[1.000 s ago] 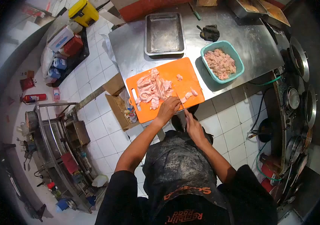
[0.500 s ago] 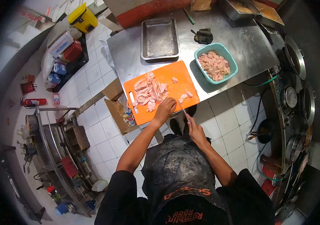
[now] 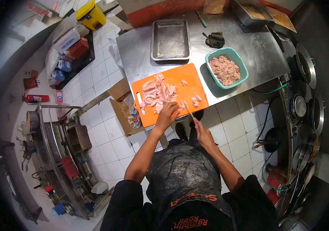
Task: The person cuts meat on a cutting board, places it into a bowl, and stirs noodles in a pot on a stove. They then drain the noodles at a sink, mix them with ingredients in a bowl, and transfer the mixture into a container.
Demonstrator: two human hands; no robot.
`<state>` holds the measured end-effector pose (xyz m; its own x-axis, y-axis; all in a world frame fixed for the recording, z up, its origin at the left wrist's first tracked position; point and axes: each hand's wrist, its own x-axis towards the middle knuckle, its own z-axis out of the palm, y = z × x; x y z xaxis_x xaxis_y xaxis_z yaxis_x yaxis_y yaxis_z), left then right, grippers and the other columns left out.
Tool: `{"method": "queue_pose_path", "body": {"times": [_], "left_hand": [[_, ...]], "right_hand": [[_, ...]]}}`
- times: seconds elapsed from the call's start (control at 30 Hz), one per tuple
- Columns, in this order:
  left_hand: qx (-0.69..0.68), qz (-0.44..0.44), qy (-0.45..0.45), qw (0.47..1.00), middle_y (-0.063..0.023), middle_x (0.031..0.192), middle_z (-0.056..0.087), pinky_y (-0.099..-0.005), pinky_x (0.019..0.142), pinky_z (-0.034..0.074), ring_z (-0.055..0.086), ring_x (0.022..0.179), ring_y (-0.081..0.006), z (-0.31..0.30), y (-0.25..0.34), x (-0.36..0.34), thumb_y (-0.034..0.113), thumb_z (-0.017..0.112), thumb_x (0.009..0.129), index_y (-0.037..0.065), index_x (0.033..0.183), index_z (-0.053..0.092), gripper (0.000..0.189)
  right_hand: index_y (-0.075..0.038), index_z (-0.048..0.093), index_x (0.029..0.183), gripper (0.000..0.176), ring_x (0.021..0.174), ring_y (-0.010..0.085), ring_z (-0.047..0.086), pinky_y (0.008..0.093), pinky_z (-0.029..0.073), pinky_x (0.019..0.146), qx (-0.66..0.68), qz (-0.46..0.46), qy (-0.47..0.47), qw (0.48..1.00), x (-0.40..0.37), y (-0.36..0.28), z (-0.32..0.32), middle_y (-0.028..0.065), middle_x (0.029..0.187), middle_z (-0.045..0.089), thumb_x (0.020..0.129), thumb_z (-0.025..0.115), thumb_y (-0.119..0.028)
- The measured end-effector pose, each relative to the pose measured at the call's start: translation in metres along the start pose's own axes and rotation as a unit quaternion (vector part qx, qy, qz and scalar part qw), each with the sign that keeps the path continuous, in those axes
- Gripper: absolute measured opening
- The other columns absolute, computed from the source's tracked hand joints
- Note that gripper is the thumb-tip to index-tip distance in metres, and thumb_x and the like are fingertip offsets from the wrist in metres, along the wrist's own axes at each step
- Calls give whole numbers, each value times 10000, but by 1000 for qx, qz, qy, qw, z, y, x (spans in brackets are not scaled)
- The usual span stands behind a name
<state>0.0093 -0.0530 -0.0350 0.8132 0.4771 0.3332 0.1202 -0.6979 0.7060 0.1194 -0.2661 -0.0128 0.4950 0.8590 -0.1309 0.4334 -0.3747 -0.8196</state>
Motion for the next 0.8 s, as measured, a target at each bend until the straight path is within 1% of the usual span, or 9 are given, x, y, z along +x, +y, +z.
{"method": "queue_pose_path", "body": {"times": [0.17, 0.27, 0.37, 0.43, 0.5, 0.57, 0.7, 0.77, 0.8], "left_hand": [[7, -13, -9, 1000, -122, 1063, 623, -385, 864, 491, 594, 1016, -301, -1, 0, -2, 98, 764, 738, -2, 984, 631, 297], [32, 0, 13, 999, -119, 1025, 626, -389, 843, 493, 598, 972, -306, 1, 5, 2, 87, 748, 751, -3, 952, 641, 245], [50, -14, 23, 998, -116, 979, 624, -399, 805, 495, 598, 927, -312, 3, 5, 5, 77, 726, 770, -3, 936, 649, 199], [63, -35, 23, 997, -108, 944, 617, -403, 782, 488, 592, 895, -312, 1, 2, 4, 75, 706, 786, 3, 930, 653, 170], [73, -36, 29, 996, -106, 936, 614, -405, 775, 485, 591, 891, -311, 4, 4, 4, 77, 701, 790, 6, 930, 654, 164], [83, -30, 35, 995, -105, 928, 612, -407, 768, 482, 591, 887, -310, 9, 9, 10, 79, 696, 794, 9, 929, 655, 157], [102, -10, 46, 994, -106, 917, 609, -412, 746, 479, 593, 855, -313, 24, 30, 27, 82, 684, 809, 9, 927, 655, 142], [97, -2, 47, 994, -108, 915, 607, -418, 734, 480, 593, 840, -319, 30, 29, 31, 86, 683, 813, 7, 927, 654, 142], [63, -45, 38, 996, -115, 925, 615, -405, 725, 489, 604, 831, -312, 35, 27, 31, 73, 670, 828, 2, 942, 653, 135]], "right_hand": [[-193, 384, 1406, 406, 767, 484, 622, 541, 502, 623, -45, 42, 41, 997, 5, 3, -8, 284, 860, 639, 1007, 450, -165], [-200, 376, 1415, 413, 769, 475, 629, 539, 500, 609, -51, 18, 29, 998, 4, -1, -8, 281, 864, 644, 1009, 451, -178], [-207, 366, 1424, 426, 765, 467, 635, 538, 499, 605, -48, -50, 14, 997, 6, 7, -7, 270, 876, 653, 1009, 458, -186], [-208, 372, 1426, 429, 771, 462, 642, 524, 512, 625, -83, 56, 22, 995, 9, 6, -15, 268, 907, 659, 1008, 460, -177], [-211, 380, 1423, 414, 770, 463, 642, 527, 515, 633, -62, 73, 22, 995, 5, 6, -13, 267, 936, 660, 1014, 444, -186], [-207, 381, 1422, 409, 781, 472, 639, 537, 511, 636, -41, 10, 51, 998, 0, 8, -6, 272, 936, 659, 1018, 435, -181], [-192, 379, 1423, 408, 835, 482, 632, 542, 507, 658, -21, -22, 73, 997, -7, 7, 3, 272, 968, 658, 1019, 430, -175], [-173, 377, 1423, 407, 907, 481, 627, 532, 515, 711, -43, 84, 46, 994, -9, 5, -4, 272, 1029, 654, 1020, 423, -163], [-173, 377, 1423, 407, 907, 481, 627, 532, 515, 711, -45, 85, 47, 994, -8, 1, -8, 272, 1029, 654, 1020, 423, -163]]}}
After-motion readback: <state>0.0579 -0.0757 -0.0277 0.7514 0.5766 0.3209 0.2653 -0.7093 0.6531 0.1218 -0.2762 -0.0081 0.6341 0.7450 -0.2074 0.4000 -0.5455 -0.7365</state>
